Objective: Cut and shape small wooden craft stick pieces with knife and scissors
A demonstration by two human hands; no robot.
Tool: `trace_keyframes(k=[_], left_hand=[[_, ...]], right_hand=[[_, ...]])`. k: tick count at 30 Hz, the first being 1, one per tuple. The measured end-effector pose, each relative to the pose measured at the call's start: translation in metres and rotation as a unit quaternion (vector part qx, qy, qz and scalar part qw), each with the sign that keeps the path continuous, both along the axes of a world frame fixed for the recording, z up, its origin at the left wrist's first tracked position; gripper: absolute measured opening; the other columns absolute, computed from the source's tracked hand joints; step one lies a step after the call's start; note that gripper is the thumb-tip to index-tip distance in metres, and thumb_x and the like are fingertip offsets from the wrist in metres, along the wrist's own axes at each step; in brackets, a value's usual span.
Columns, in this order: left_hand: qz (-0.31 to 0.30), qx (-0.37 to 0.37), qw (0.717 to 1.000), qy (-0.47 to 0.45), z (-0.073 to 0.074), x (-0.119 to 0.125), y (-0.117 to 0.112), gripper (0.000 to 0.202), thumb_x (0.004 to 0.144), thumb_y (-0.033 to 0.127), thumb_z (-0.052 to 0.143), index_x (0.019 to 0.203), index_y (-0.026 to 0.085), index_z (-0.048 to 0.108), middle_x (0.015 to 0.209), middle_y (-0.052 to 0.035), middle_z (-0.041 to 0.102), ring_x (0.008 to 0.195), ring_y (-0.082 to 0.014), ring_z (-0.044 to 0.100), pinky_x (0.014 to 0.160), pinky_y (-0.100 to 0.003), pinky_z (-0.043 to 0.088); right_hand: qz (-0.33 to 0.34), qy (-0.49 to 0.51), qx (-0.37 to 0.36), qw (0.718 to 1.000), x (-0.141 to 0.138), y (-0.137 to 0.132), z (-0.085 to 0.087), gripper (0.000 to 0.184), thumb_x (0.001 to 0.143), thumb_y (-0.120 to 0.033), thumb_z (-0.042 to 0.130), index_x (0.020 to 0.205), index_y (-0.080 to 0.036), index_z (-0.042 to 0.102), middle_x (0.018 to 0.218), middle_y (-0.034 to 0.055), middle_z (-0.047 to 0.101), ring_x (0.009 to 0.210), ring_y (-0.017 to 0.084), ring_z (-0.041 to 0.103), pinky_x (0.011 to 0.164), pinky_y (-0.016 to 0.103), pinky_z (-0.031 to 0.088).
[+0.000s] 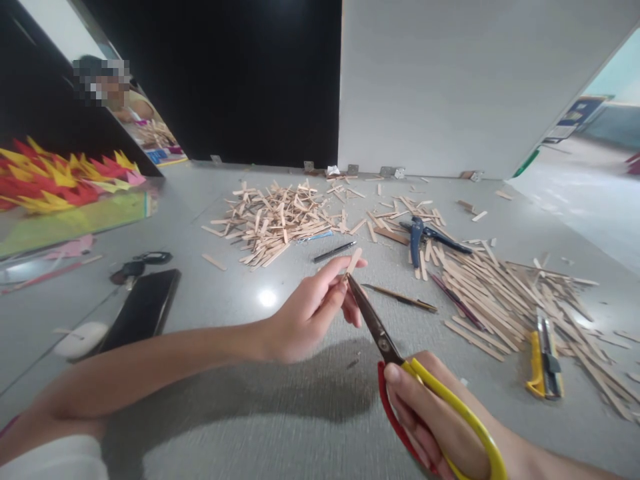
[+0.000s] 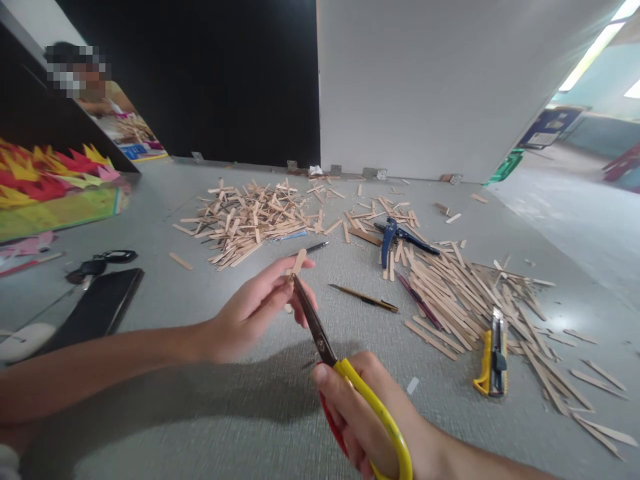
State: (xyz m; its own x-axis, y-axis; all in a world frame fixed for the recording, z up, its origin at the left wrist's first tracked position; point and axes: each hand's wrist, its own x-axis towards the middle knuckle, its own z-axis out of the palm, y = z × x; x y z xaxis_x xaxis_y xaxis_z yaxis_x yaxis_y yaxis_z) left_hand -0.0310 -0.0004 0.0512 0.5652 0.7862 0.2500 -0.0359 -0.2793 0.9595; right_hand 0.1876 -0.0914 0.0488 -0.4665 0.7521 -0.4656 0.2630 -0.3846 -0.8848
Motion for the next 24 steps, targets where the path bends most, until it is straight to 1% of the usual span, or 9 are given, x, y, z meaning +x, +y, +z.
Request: trace_keyframes(k=[4,7,9,11,13,15,18,21,24], left_hand=[[0.019,0.025,0.999,0.021,0.000,-0.001,0.004,0.039,0.116,0.035,0.040,0.147,0.014,0.051,0.084,-0.0026,0.068,0.073,-0.0171,0.066,0.076,-0.033,0.055],[0.024,0.043,0.998,0.031,-0.001,-0.001,0.009,0.036,0.115,0.034,0.039,0.141,0.014,0.056,0.080,-0.0010,0.064,0.069,-0.0154,0.060,0.071,-0.030,0.053],[0.026,0.044,0.998,0.039,-0.001,-0.002,0.012,0.036,0.114,0.033,0.041,0.139,0.015,0.059,0.079,0.0000,0.062,0.066,-0.0142,0.055,0.066,-0.029,0.050],[0.030,0.039,0.997,0.051,-0.001,-0.003,0.015,0.036,0.113,0.033,0.041,0.138,0.016,0.062,0.075,0.0019,0.057,0.062,-0.0133,0.049,0.062,-0.027,0.046],[0.034,0.031,0.997,0.058,0.000,-0.003,0.017,0.037,0.111,0.033,0.041,0.135,0.016,0.064,0.070,0.0044,0.050,0.059,-0.0130,0.043,0.060,-0.027,0.043],[0.038,0.013,0.997,0.061,0.001,-0.003,0.018,0.037,0.110,0.032,0.041,0.133,0.016,0.065,0.067,0.0065,0.043,0.057,-0.0127,0.036,0.058,-0.026,0.041],[0.036,-0.039,0.997,0.059,0.003,-0.003,0.020,0.036,0.107,0.030,0.041,0.132,0.016,0.064,0.067,0.0076,0.038,0.055,-0.0125,0.030,0.053,-0.024,0.036],[0.056,-0.081,0.992,0.083,0.005,-0.003,0.022,0.037,0.103,0.028,0.044,0.133,0.016,0.063,0.066,0.0081,0.036,0.054,-0.0130,0.026,0.049,-0.023,0.030],[0.085,-0.096,0.984,0.124,0.006,-0.003,0.025,0.033,0.101,0.027,0.045,0.126,0.017,0.065,0.063,0.0082,0.033,0.053,-0.0136,0.025,0.046,-0.023,0.028]], right_hand=[[-0.020,0.070,-0.013,0.997,0.001,-0.001,-0.005,0.085,0.091,-0.096,0.043,0.047,-0.024,0.044,0.031,-0.0071,0.033,0.025,0.004,0.026,0.029,0.019,0.020],[-0.027,0.101,-0.052,0.993,0.002,-0.001,-0.012,0.081,0.091,-0.095,0.046,0.050,-0.026,0.040,0.029,-0.0074,0.034,0.023,0.005,0.028,0.028,0.018,0.018],[-0.031,0.134,-0.084,0.987,0.003,0.000,-0.016,0.080,0.088,-0.096,0.051,0.050,-0.026,0.039,0.028,-0.0076,0.033,0.022,0.005,0.028,0.027,0.018,0.021],[-0.032,0.193,-0.126,0.973,0.005,0.003,-0.018,0.079,0.085,-0.095,0.057,0.050,-0.026,0.039,0.028,-0.0089,0.031,0.022,0.005,0.029,0.027,0.018,0.027],[-0.026,0.253,-0.170,0.952,0.007,0.007,-0.018,0.077,0.086,-0.091,0.061,0.051,-0.026,0.041,0.028,-0.0106,0.030,0.021,0.005,0.029,0.029,0.017,0.032],[-0.013,0.299,-0.201,0.933,0.007,0.011,-0.019,0.075,0.089,-0.089,0.060,0.053,-0.025,0.043,0.028,-0.0112,0.031,0.019,0.005,0.028,0.028,0.016,0.032],[-0.006,0.341,-0.202,0.918,0.005,0.015,-0.022,0.076,0.089,-0.090,0.058,0.055,-0.024,0.045,0.028,-0.0118,0.031,0.018,0.005,0.026,0.026,0.015,0.030],[-0.016,0.334,-0.176,0.926,0.002,0.017,-0.026,0.077,0.088,-0.093,0.056,0.056,-0.024,0.046,0.028,-0.0122,0.030,0.018,0.005,0.024,0.026,0.016,0.028],[-0.035,0.320,-0.148,0.935,0.000,0.020,-0.032,0.077,0.090,-0.092,0.053,0.056,-0.024,0.046,0.029,-0.0118,0.030,0.020,0.005,0.024,0.028,0.017,0.030]])
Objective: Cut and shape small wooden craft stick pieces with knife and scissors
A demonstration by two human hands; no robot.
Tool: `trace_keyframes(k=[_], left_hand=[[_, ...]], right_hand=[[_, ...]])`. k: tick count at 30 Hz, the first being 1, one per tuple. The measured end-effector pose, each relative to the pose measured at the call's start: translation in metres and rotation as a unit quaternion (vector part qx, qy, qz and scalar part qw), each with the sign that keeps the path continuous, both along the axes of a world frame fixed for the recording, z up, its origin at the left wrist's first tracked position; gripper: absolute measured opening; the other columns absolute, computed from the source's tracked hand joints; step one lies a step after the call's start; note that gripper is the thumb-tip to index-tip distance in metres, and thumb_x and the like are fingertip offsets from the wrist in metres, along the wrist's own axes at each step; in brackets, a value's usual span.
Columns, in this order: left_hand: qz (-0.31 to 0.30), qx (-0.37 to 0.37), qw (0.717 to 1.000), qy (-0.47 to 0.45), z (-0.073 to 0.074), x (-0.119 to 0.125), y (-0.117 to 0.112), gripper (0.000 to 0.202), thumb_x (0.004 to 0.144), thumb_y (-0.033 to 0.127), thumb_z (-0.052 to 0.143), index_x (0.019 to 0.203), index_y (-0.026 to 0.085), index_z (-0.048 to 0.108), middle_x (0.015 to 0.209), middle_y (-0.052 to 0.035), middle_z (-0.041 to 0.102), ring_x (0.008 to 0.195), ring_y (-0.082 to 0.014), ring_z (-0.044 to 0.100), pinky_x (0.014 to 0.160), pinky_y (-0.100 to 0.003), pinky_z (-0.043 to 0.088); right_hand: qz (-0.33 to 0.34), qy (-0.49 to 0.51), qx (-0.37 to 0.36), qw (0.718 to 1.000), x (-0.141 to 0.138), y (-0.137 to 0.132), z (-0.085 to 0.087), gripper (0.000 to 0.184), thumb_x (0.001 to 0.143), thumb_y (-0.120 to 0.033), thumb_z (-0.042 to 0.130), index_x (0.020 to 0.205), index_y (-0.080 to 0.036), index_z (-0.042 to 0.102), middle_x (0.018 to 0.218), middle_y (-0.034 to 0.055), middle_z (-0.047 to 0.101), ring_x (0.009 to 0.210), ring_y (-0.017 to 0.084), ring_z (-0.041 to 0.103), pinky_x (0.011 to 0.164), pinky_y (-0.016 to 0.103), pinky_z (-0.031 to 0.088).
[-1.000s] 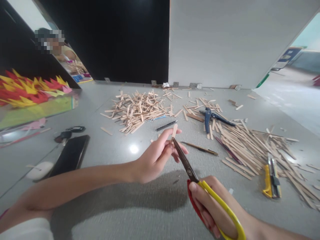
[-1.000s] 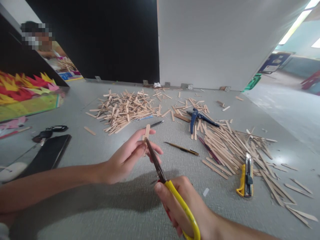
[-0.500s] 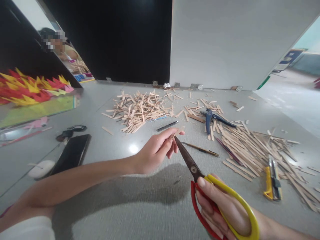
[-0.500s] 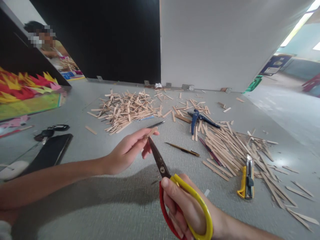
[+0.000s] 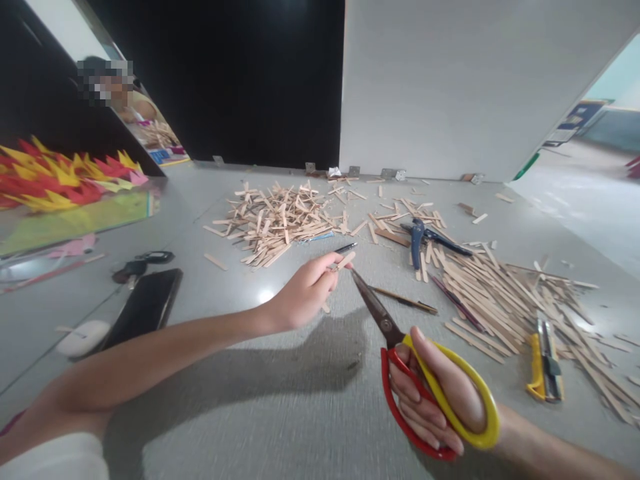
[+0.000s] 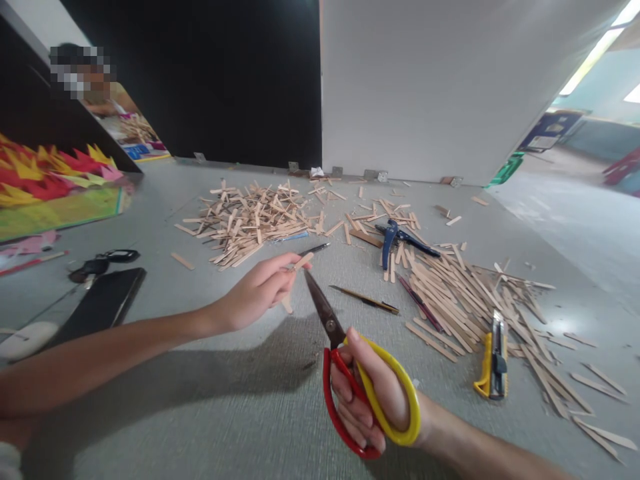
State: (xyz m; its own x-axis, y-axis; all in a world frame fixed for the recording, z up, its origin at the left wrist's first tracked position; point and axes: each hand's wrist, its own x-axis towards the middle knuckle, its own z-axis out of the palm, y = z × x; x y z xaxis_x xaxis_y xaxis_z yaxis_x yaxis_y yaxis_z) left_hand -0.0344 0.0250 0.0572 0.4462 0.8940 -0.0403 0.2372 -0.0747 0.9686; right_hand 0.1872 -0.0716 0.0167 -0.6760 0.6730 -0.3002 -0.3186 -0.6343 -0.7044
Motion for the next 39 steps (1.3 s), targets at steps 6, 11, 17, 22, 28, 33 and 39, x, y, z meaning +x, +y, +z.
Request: trace_keyframes(k=[6,11,17,22,28,33,39], left_hand=[[0.002,0.002,1.000,0.004,0.000,0.001,-0.006,0.029,0.107,0.032,0.041,0.122,0.018,0.061,0.063,0.0090,0.033,0.052,-0.0126,0.026,0.049,-0.024,0.030],[-0.028,0.039,0.999,0.019,0.003,0.002,-0.019,0.036,0.112,0.042,0.037,0.124,0.018,0.061,0.067,0.0081,0.038,0.054,-0.0125,0.033,0.053,-0.026,0.033],[-0.045,0.071,0.996,0.043,0.008,0.001,-0.028,0.041,0.114,0.046,0.034,0.116,0.017,0.063,0.068,0.0076,0.039,0.056,-0.0123,0.035,0.055,-0.027,0.033],[-0.060,0.084,0.992,0.071,0.014,0.001,-0.033,0.042,0.114,0.046,0.035,0.108,0.017,0.066,0.060,0.0102,0.030,0.051,-0.0118,0.029,0.052,-0.026,0.025],[-0.081,0.120,0.986,0.081,0.019,0.002,-0.037,0.039,0.111,0.040,0.037,0.096,0.017,0.065,0.058,0.0103,0.031,0.051,-0.0104,0.027,0.051,-0.025,0.024],[-0.087,0.106,0.988,0.066,0.015,0.001,-0.038,0.043,0.111,0.045,0.042,0.088,0.017,0.065,0.055,0.0100,0.029,0.050,-0.0098,0.025,0.050,-0.025,0.021],[-0.077,0.017,0.997,-0.004,0.011,0.001,-0.035,0.052,0.111,0.058,0.044,0.088,0.018,0.067,0.056,0.0093,0.030,0.049,-0.0103,0.026,0.047,-0.025,0.020]], right_hand=[[-0.106,-0.060,0.060,0.991,0.004,0.017,-0.020,0.072,0.088,-0.090,0.056,0.063,-0.022,0.053,0.038,-0.0064,0.044,0.029,0.010,0.042,0.035,0.021,0.036],[-0.081,-0.088,0.123,0.985,0.013,0.029,-0.033,0.065,0.089,-0.082,0.061,0.066,-0.022,0.054,0.041,-0.0055,0.048,0.033,0.011,0.046,0.039,0.022,0.038],[-0.089,-0.056,0.128,0.986,0.012,0.032,-0.037,0.066,0.095,-0.082,0.054,0.066,-0.022,0.056,0.040,-0.0056,0.046,0.030,0.012,0.043,0.037,0.023,0.036],[-0.087,-0.049,0.105,0.989,0.012,0.035,-0.037,0.067,0.093,-0.082,0.057,0.065,-0.022,0.056,0.039,-0.0068,0.045,0.029,0.011,0.040,0.037,0.024,0.037],[-0.085,-0.043,0.114,0.989,0.013,0.035,-0.037,0.066,0.095,-0.082,0.056,0.067,-0.022,0.057,0.040,-0.0061,0.047,0.030,0.011,0.043,0.039,0.024,0.038],[-0.085,-0.043,0.118,0.988,0.014,0.037,-0.040,0.069,0.093,-0.084,0.056,0.066,-0.021,0.058,0.040,-0.0054,0.048,0.030,0.012,0.043,0.036,0.023,0.036],[-0.077,-0.049,0.126,0.988,0.014,0.038,-0.037,0.068,0.094,-0.084,0.055,0.066,-0.022,0.056,0.041,-0.0053,0.048,0.030,0.012,0.043,0.039,0.024,0.038]])
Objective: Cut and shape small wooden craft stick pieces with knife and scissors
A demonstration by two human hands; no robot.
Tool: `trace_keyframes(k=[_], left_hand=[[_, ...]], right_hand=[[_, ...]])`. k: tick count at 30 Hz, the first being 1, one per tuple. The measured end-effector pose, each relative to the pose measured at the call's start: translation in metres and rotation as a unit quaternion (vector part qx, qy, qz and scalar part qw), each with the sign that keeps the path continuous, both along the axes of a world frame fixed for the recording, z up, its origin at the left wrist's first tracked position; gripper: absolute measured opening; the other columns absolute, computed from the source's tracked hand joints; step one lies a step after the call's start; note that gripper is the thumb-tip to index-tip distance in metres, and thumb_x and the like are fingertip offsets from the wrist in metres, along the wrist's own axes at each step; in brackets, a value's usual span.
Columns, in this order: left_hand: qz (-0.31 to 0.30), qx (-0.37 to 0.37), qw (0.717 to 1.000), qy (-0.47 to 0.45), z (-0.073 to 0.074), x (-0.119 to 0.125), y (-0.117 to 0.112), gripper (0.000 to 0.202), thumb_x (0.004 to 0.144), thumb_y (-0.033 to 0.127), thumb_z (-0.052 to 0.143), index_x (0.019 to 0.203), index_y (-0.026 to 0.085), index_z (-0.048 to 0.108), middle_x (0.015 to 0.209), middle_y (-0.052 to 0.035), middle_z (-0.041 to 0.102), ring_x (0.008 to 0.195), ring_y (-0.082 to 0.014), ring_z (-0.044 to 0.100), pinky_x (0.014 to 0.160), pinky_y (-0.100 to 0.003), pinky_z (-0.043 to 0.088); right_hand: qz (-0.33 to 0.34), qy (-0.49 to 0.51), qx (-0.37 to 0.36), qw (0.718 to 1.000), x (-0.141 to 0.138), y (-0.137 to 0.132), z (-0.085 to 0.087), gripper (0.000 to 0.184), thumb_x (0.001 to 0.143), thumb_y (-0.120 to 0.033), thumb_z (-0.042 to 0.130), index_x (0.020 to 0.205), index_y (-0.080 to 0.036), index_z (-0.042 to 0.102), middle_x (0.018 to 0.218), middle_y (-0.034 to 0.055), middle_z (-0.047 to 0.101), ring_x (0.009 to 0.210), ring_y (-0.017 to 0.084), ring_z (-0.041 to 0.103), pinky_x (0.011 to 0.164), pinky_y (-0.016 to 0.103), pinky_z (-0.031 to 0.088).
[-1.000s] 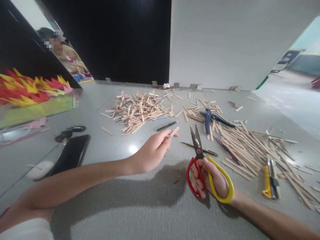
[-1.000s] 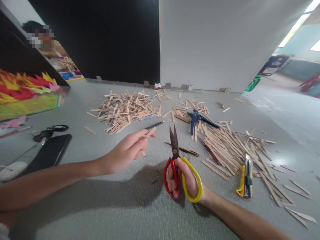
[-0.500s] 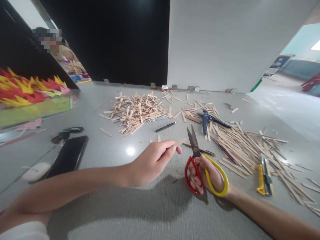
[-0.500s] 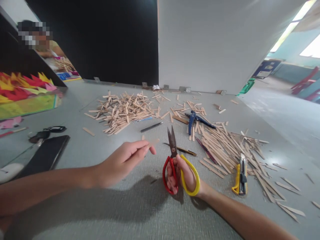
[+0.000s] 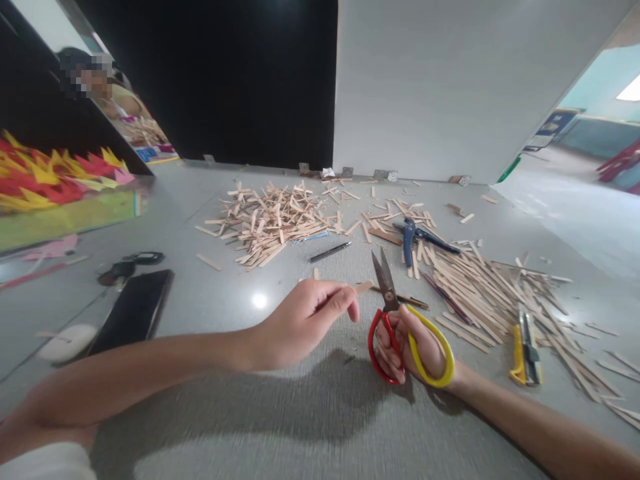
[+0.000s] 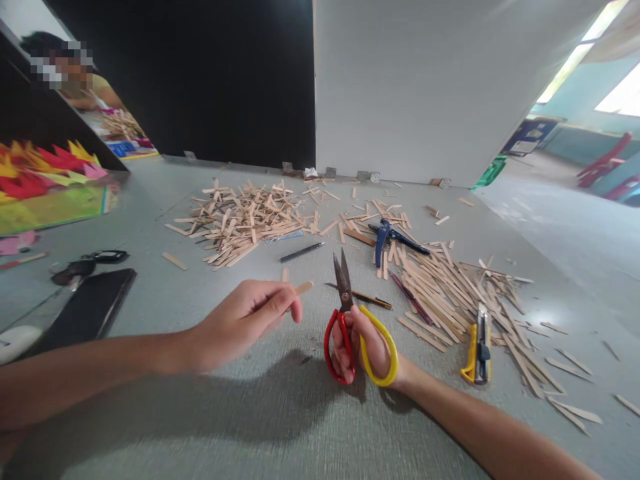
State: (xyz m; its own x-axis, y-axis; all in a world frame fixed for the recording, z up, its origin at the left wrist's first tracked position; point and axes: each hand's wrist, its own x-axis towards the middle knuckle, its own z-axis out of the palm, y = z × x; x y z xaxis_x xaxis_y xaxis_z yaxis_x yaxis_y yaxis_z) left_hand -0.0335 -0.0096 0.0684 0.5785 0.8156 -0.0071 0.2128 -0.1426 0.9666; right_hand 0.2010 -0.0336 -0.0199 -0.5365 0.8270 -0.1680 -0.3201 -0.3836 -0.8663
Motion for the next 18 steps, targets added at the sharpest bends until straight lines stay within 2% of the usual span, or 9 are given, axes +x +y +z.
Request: trace_keyframes(k=[3,7,12,18], left_hand=[[-0.002,-0.076,0.995,-0.059,-0.0001,0.0024,0.0010,0.055,0.111,0.061,0.039,0.095,0.017,0.067,0.059,0.0090,0.032,0.049,-0.0107,0.023,0.045,-0.025,0.022],[-0.013,-0.129,0.988,-0.088,0.0030,0.0040,0.0006,0.048,0.111,0.053,0.041,0.105,0.013,0.068,0.064,0.0093,0.029,0.051,-0.0105,0.019,0.045,-0.025,0.020],[-0.003,-0.107,0.992,-0.066,0.0048,0.0019,-0.0005,0.031,0.110,0.038,0.045,0.110,0.017,0.068,0.067,0.0075,0.035,0.055,-0.0116,0.029,0.050,-0.024,0.029],[-0.009,-0.075,0.995,-0.069,0.0021,0.0038,-0.0025,0.026,0.110,0.039,0.045,0.111,0.019,0.061,0.071,0.0064,0.043,0.058,-0.0121,0.042,0.056,-0.026,0.043]], right_hand=[[0.000,0.001,0.001,1.000,-0.0008,-0.0005,0.0020,0.066,0.097,-0.080,0.053,0.066,-0.022,0.055,0.040,-0.0060,0.046,0.030,0.012,0.042,0.040,0.025,0.039],[-0.002,0.002,-0.004,1.000,-0.0013,-0.0010,0.0020,0.066,0.097,-0.081,0.053,0.066,-0.022,0.055,0.040,-0.0062,0.046,0.031,0.012,0.043,0.039,0.024,0.038],[0.002,-0.013,-0.012,1.000,-0.0012,-0.0011,0.0019,0.067,0.095,-0.083,0.054,0.067,-0.022,0.055,0.039,-0.0062,0.046,0.031,0.012,0.042,0.040,0.025,0.038],[0.000,-0.009,-0.021,1.000,-0.0021,-0.0002,0.0041,0.069,0.088,-0.087,0.061,0.065,-0.022,0.055,0.038,-0.0061,0.046,0.029,0.012,0.042,0.042,0.026,0.040]])
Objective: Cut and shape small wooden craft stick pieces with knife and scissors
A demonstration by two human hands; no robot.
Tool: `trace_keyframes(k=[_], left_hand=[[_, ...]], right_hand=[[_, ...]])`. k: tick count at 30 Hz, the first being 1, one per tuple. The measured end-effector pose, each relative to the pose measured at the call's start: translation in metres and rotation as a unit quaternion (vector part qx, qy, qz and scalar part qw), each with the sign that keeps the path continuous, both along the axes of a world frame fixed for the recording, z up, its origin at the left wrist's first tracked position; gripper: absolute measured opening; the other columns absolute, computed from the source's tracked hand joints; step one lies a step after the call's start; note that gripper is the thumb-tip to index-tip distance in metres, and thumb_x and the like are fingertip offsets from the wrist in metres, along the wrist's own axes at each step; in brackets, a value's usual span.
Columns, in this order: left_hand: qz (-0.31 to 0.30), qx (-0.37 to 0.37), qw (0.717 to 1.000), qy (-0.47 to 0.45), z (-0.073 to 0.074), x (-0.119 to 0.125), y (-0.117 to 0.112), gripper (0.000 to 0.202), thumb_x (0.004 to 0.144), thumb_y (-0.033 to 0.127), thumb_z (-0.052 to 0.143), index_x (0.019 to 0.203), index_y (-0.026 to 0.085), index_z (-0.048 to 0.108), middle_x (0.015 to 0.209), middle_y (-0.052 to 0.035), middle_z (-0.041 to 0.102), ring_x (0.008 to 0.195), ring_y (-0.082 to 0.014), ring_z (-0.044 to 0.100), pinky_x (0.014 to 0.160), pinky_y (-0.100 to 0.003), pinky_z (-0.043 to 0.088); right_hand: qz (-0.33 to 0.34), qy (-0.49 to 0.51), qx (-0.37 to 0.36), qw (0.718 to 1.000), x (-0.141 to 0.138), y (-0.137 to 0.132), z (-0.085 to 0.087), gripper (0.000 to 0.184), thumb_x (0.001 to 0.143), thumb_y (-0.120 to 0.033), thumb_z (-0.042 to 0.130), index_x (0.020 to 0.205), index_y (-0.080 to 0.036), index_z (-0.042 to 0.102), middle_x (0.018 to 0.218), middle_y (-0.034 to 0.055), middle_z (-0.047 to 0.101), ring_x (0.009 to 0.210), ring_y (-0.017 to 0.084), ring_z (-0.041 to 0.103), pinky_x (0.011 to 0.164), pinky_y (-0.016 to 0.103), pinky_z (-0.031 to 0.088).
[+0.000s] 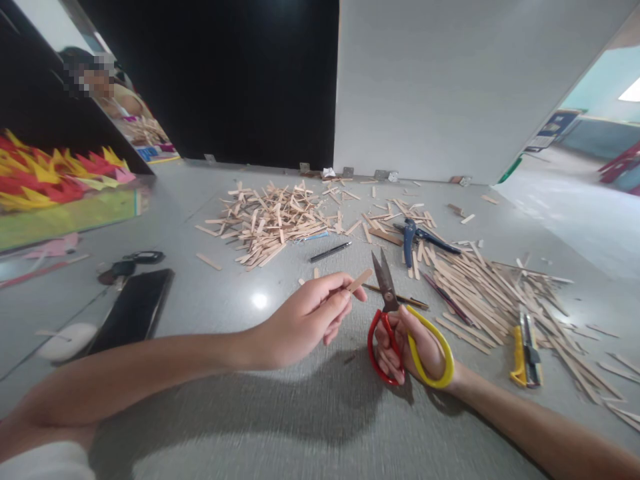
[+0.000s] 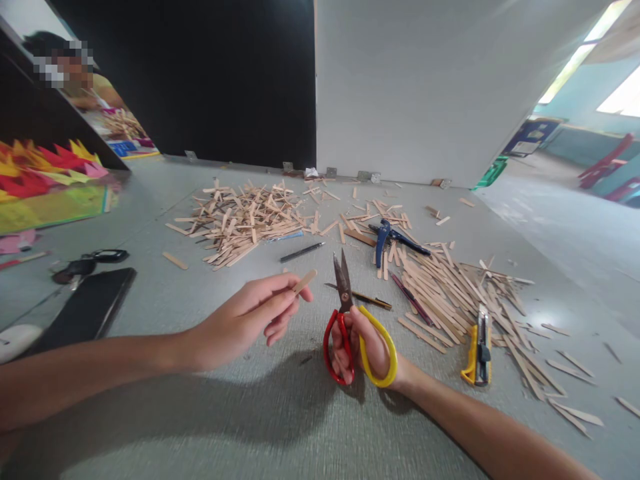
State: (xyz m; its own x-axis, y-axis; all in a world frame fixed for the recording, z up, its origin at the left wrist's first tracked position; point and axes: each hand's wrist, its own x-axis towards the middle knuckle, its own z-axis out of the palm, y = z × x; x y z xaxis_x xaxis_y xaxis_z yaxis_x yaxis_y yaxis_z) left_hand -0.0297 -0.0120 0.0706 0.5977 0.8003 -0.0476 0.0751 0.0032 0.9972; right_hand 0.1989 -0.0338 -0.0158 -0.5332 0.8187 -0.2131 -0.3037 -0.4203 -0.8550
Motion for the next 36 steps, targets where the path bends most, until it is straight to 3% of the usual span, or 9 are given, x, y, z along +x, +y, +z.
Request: trace_keyframes(k=[5,11,16,22,26,30,32,36], left_hand=[[-0.017,0.039,0.999,-0.017,0.000,0.001,0.000,0.021,0.114,0.036,0.042,0.110,0.020,0.056,0.082,0.0029,0.056,0.065,-0.0120,0.054,0.066,-0.028,0.050],[-0.007,0.037,0.999,-0.025,-0.003,0.002,0.000,0.014,0.114,0.034,0.045,0.115,0.022,0.051,0.082,0.0041,0.059,0.066,-0.0125,0.057,0.067,-0.029,0.050],[-0.010,0.032,0.999,-0.011,-0.003,0.001,0.000,0.016,0.114,0.037,0.045,0.112,0.022,0.049,0.087,0.0021,0.065,0.067,-0.0123,0.061,0.069,-0.029,0.049],[0.049,0.122,0.991,0.041,-0.001,-0.001,0.003,0.025,0.112,0.031,0.041,0.110,0.020,0.063,0.092,-0.0008,0.062,0.072,-0.0137,0.055,0.069,-0.030,0.045],[0.067,0.145,0.986,0.041,-0.003,-0.001,0.003,0.025,0.112,0.031,0.041,0.113,0.019,0.063,0.088,0.0002,0.058,0.078,-0.0157,0.060,0.075,-0.031,0.049],[0.057,0.131,0.990,0.001,-0.006,-0.002,0.000,0.018,0.115,0.033,0.044,0.105,0.022,0.054,0.089,0.0002,0.063,0.082,-0.0158,0.065,0.084,-0.032,0.053],[0.051,0.104,0.993,-0.025,-0.006,-0.002,-0.002,0.016,0.115,0.034,0.045,0.105,0.022,0.050,0.089,-0.0001,0.068,0.082,-0.0156,0.069,0.086,-0.034,0.056],[0.071,0.021,0.995,-0.072,-0.002,0.000,-0.007,0.021,0.114,0.045,0.050,0.114,0.025,0.044,0.090,0.0008,0.071,0.070,-0.0165,0.075,0.061,-0.029,0.061]], right_hand=[[-0.015,-0.028,-0.005,0.999,-0.001,-0.002,0.002,0.070,0.087,-0.089,0.057,0.064,-0.023,0.055,0.038,-0.0045,0.046,0.030,0.013,0.041,0.042,0.028,0.039],[-0.027,-0.037,-0.004,0.999,-0.002,-0.004,0.003,0.069,0.094,-0.086,0.050,0.065,-0.023,0.056,0.040,-0.0048,0.044,0.032,0.013,0.040,0.041,0.027,0.037],[-0.029,-0.028,-0.008,0.999,-0.002,-0.005,0.003,0.067,0.091,-0.085,0.057,0.065,-0.023,0.057,0.040,-0.0042,0.045,0.031,0.013,0.040,0.040,0.027,0.035],[-0.016,-0.013,-0.002,1.000,-0.001,-0.003,-0.002,0.069,0.091,-0.086,0.057,0.064,-0.022,0.057,0.039,-0.0047,0.046,0.030,0.013,0.042,0.039,0.026,0.037],[-0.008,0.003,0.010,1.000,-0.001,-0.001,-0.005,0.069,0.092,-0.085,0.057,0.065,-0.022,0.056,0.039,-0.0054,0.045,0.029,0.012,0.041,0.038,0.025,0.037],[-0.021,-0.023,0.031,0.999,0.002,-0.007,-0.005,0.067,0.096,-0.084,0.051,0.068,-0.023,0.055,0.040,-0.0053,0.046,0.031,0.013,0.042,0.037,0.026,0.037],[-0.024,-0.065,0.075,0.995,0.005,-0.014,0.001,0.067,0.099,-0.082,0.048,0.073,-0.022,0.058,0.044,-0.0037,0.051,0.035,0.013,0.046,0.040,0.026,0.038],[0.006,-0.125,0.174,0.977,0.010,-0.034,0.029,0.067,0.103,-0.081,0.045,0.084,-0.019,0.064,0.058,-0.0018,0.057,0.047,0.012,0.050,0.049,0.025,0.042]])
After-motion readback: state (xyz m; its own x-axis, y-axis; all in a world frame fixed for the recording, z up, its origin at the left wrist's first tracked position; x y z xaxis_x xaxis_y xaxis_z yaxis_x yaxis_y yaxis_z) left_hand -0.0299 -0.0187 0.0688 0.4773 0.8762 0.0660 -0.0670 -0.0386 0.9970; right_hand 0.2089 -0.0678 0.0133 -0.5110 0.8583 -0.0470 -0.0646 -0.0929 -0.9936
